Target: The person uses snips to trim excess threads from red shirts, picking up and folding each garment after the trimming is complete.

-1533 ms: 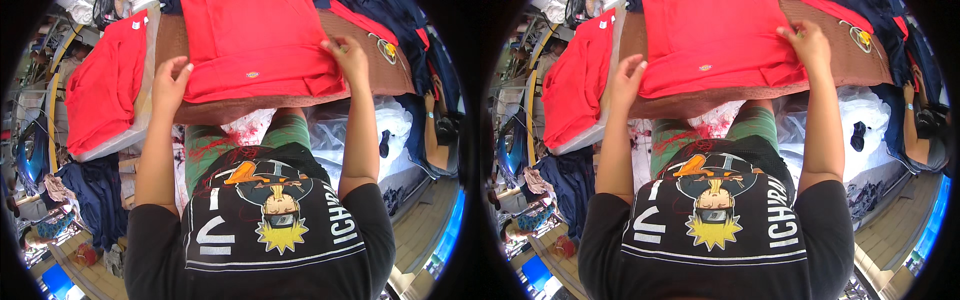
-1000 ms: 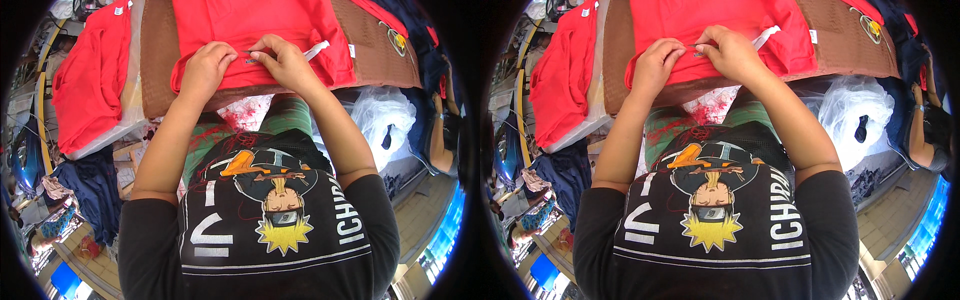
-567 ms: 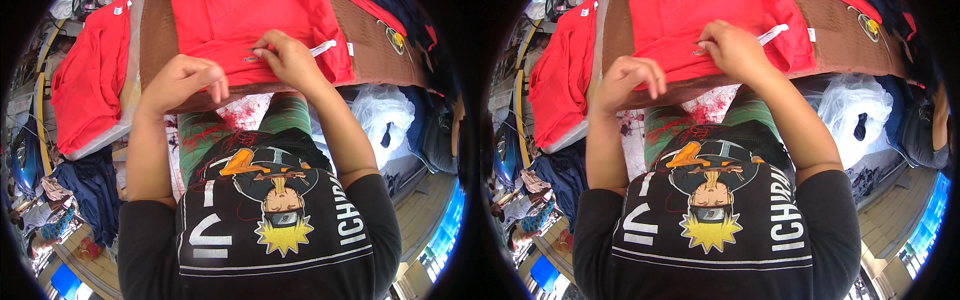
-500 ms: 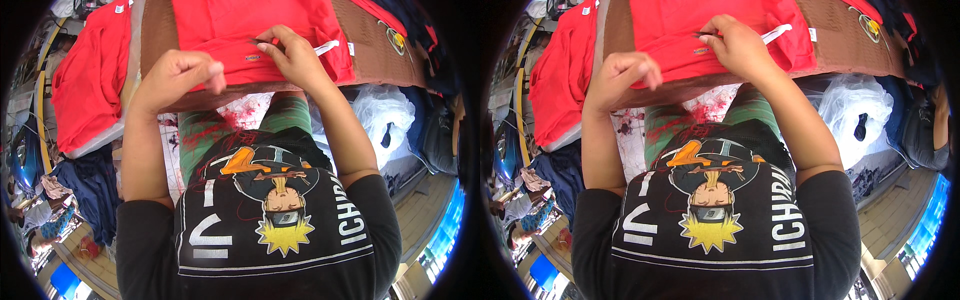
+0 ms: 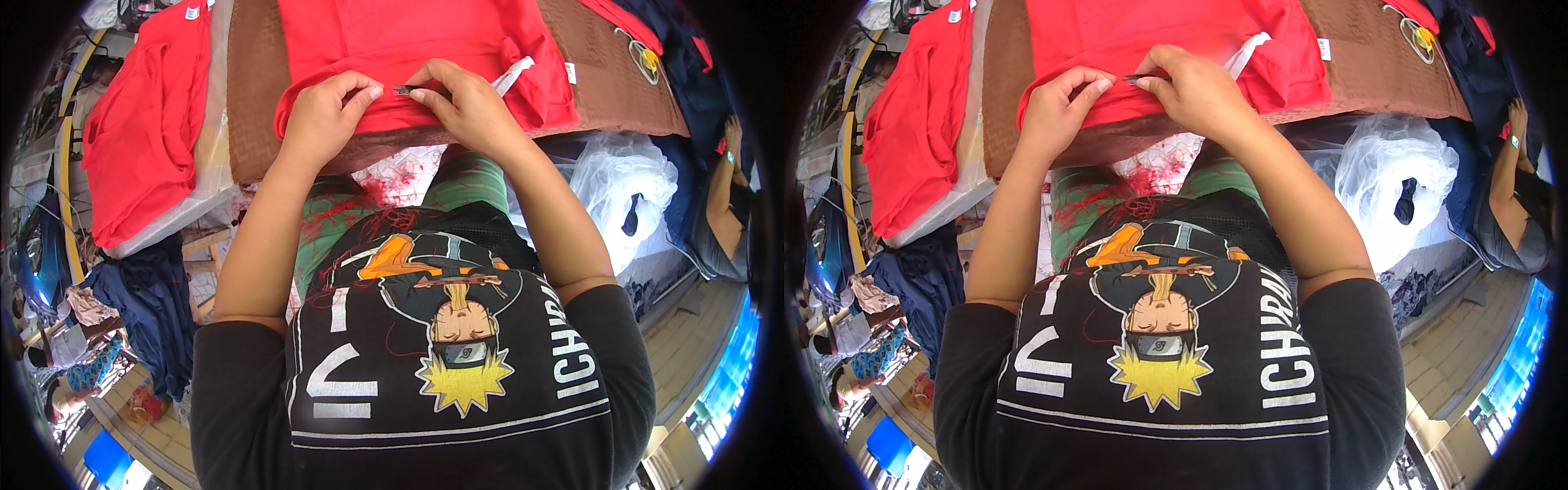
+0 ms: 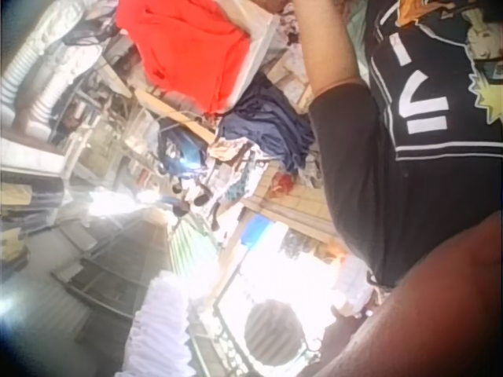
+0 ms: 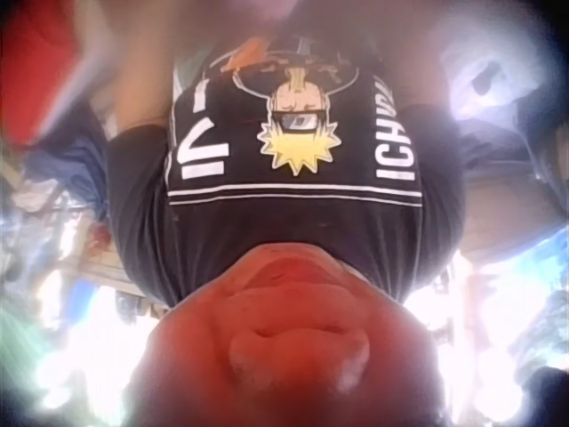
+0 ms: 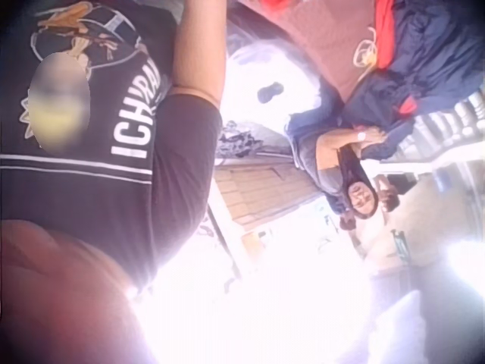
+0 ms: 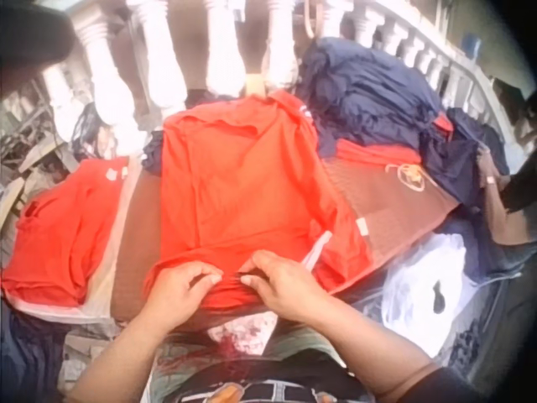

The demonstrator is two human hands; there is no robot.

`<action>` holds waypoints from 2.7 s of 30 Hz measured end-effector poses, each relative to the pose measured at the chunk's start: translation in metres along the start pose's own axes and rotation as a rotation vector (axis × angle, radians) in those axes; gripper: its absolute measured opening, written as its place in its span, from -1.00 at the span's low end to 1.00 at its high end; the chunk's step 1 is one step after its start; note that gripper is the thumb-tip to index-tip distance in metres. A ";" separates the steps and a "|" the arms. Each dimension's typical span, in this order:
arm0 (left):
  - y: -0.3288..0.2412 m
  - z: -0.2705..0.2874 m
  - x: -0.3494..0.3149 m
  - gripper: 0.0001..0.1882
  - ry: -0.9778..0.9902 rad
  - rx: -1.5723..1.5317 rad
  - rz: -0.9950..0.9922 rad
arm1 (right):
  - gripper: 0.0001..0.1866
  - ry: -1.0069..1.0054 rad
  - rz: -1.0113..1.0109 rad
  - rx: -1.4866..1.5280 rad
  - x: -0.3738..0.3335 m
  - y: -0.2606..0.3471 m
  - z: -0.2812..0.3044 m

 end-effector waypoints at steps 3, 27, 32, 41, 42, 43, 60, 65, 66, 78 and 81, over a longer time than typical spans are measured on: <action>-0.009 0.002 -0.002 -0.82 -0.060 0.052 -0.119 | -0.81 -0.007 0.036 0.000 0.000 0.002 0.000; -0.033 0.006 -0.004 -0.78 -0.007 -0.033 -0.251 | -0.82 -0.019 0.066 -0.111 0.002 0.007 -0.001; -0.159 0.103 -0.045 -0.45 0.501 -0.331 -0.740 | -0.83 -0.211 0.104 -0.023 0.006 0.022 0.063; -0.050 0.071 0.028 -0.72 -0.057 0.138 -0.150 | -0.76 -0.689 0.039 0.114 -0.072 0.010 0.229; -0.041 0.057 0.030 -0.69 -0.096 0.308 -0.214 | -0.75 -0.742 0.076 0.124 -0.079 0.020 0.234; -0.031 0.046 0.032 -0.67 -0.153 0.319 -0.244 | -0.75 -0.754 0.067 0.120 -0.086 0.019 0.242; -0.073 0.066 -0.030 -0.80 0.651 -0.131 0.001 | -0.73 -0.927 0.028 0.141 -0.132 0.007 0.287; -0.113 0.087 -0.064 -0.51 0.554 0.236 -0.279 | -0.74 -1.007 0.044 0.179 -0.128 0.008 0.294; -0.116 0.082 -0.057 -0.48 0.503 0.221 -0.293 | -0.74 -1.023 0.051 0.197 -0.128 0.010 0.293; -0.057 0.000 0.059 -0.80 -0.193 0.035 -0.361 | -0.53 -1.425 -0.479 1.107 -0.211 -0.183 0.283; -0.039 0.083 0.036 -0.86 -0.564 -0.343 -0.339 | -0.60 -1.428 0.011 0.391 -0.185 -0.082 0.331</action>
Point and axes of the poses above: each hand's wrist, its own x-axis towards the middle knuckle, its own z-axis out of the back of the hand, y = z × x, the point moved 10 cm from there along x, towards the middle knuckle, and after that the axes turned 1 degree about -x, right-handed, at the moved point
